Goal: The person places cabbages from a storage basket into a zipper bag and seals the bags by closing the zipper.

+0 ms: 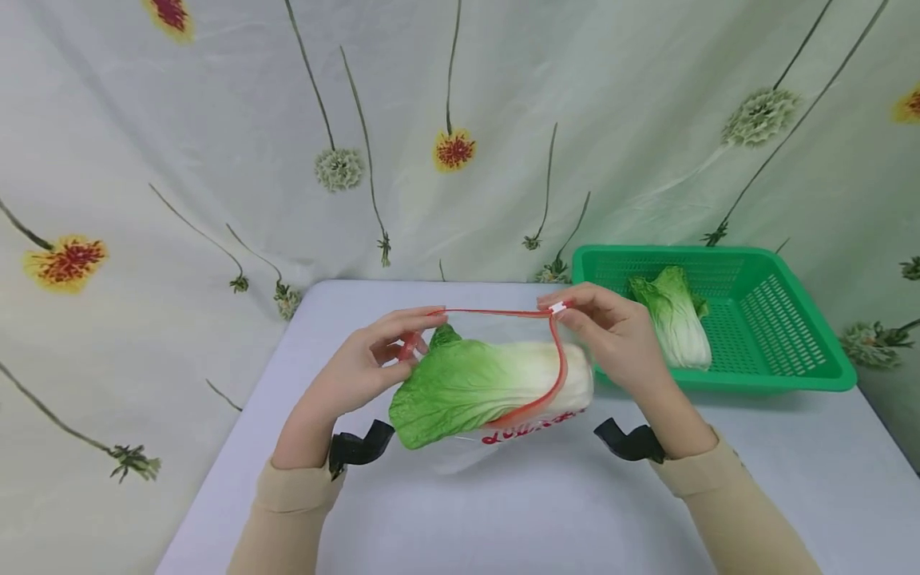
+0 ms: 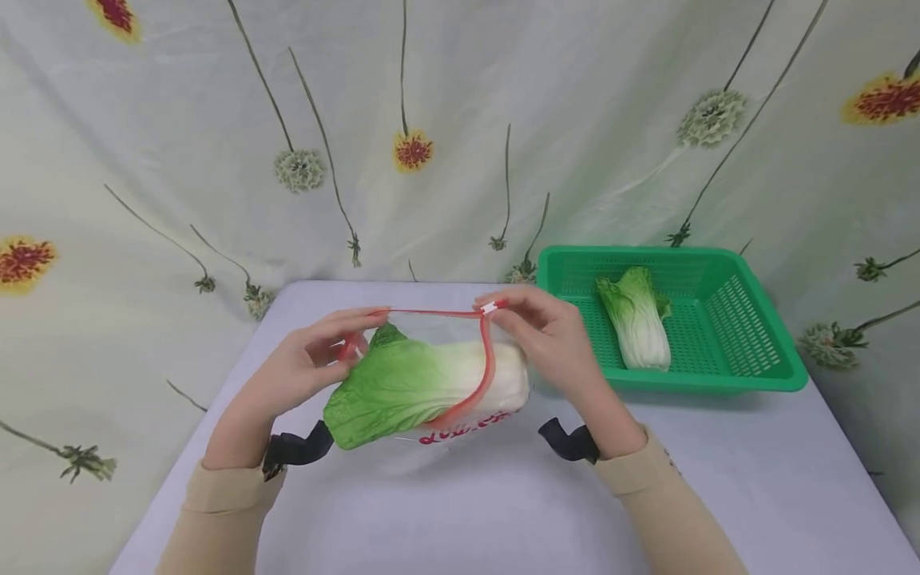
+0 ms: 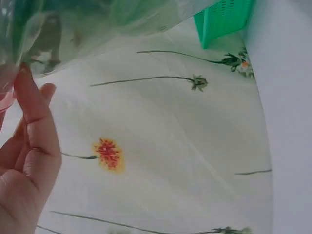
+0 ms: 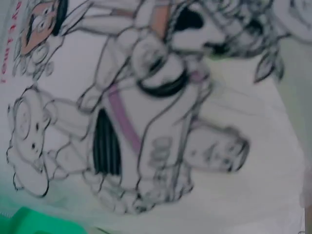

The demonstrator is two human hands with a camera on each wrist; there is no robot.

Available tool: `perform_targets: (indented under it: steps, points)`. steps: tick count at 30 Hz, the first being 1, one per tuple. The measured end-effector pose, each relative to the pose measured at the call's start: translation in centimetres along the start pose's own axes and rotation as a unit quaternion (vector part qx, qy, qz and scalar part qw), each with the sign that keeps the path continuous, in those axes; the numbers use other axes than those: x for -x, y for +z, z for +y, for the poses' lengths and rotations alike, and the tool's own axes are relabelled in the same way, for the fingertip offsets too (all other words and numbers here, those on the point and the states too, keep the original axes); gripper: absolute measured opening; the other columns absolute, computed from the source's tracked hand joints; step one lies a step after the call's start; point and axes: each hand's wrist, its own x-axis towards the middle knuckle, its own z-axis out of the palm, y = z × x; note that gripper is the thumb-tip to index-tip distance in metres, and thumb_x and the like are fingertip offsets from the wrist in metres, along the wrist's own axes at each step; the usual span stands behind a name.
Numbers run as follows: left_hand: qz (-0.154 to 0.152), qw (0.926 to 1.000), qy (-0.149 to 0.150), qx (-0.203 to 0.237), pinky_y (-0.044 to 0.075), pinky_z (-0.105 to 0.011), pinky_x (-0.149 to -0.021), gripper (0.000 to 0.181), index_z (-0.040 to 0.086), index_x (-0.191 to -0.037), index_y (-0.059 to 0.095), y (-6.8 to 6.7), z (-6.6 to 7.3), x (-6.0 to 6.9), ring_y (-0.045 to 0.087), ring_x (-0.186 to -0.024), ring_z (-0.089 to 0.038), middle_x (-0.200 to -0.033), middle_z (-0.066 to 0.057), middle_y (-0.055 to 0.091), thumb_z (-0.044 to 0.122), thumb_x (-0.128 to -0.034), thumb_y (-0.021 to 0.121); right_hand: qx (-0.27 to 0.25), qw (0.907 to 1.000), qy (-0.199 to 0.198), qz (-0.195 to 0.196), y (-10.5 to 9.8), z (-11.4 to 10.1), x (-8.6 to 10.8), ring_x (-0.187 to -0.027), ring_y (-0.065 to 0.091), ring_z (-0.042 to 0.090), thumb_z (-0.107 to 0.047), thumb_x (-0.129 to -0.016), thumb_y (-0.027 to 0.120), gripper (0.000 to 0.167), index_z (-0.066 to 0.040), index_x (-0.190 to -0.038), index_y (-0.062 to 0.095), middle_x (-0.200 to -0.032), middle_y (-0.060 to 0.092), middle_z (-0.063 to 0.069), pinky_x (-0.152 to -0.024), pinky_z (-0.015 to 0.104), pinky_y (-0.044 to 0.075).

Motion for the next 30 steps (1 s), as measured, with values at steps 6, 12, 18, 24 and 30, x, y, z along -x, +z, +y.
perform_targets:
  steps: [6,12,18,24,30]
  points:
    - [0.151,0.9809,0.021,0.12,0.052,-0.021,-0.09,0.037,0.002,-0.132,0.059,1.2,-2.5,1.8,0.063,-0.105,-0.01,-0.132,0.008,0.06,-0.003,-0.0952,0.058,-0.002,0.9922,0.051,0.114,2.3,-0.6,-0.4,-0.076,0.064,0.004,0.003,-0.091,0.065,0.03,-0.027,-0.092,0.072,-0.082,0.072,-0.015,-0.068,0.017,0.052]
    - [0.294,0.9477,0.094,0.08,0.049,-0.018,-0.093,0.038,-0.012,-0.127,0.051,4.8,-3.5,4.1,0.058,-0.113,-0.008,-0.127,0.006,0.059,-0.015,-0.0891,0.058,-0.021,0.9793,0.072,0.188,3.4,-0.9,-1.2,-0.075,0.067,0.007,-0.006,-0.093,0.066,0.011,-0.016,-0.093,0.073,-0.076,0.073,-0.012,-0.063,0.019,0.052]
    - [0.363,0.9251,0.108,-0.029,0.048,-0.018,-0.092,0.035,-0.005,-0.114,0.06,7.9,-3.5,4.4,0.054,-0.118,-0.011,-0.122,-0.006,0.057,-0.014,-0.0814,0.069,-0.049,0.968,0.1,0.225,3.2,-0.7,-1.5,-0.072,0.068,0.006,-0.009,-0.093,0.067,0.011,-0.018,-0.09,0.073,-0.076,0.073,-0.01,-0.06,0.018,0.053]
    - [0.384,0.9167,0.108,-0.021,0.051,-0.018,-0.089,0.038,-0.005,-0.11,0.063,9.2,-3.4,4.1,0.057,-0.11,-0.009,-0.114,-0.017,0.06,-0.015,-0.0755,0.075,-0.076,0.9616,0.107,0.241,2.9,-0.4,-1.4,-0.07,0.071,0.006,-0.012,-0.093,0.068,0.007,-0.015,-0.093,0.074,-0.075,0.074,-0.007,-0.064,0.018,0.055]
    - [0.421,0.8947,0.132,-0.071,0.054,-0.015,-0.082,0.029,-0.004,-0.1,0.069,9.6,-3.7,4.0,0.063,-0.097,-0.007,-0.102,-0.015,0.067,-0.016,-0.0745,0.075,-0.085,0.9583,0.114,0.248,3.2,-0.1,-1.4,-0.07,0.071,0.006,-0.013,-0.092,0.069,0.006,-0.016,-0.094,0.074,-0.077,0.074,-0.007,-0.067,0.019,0.056]
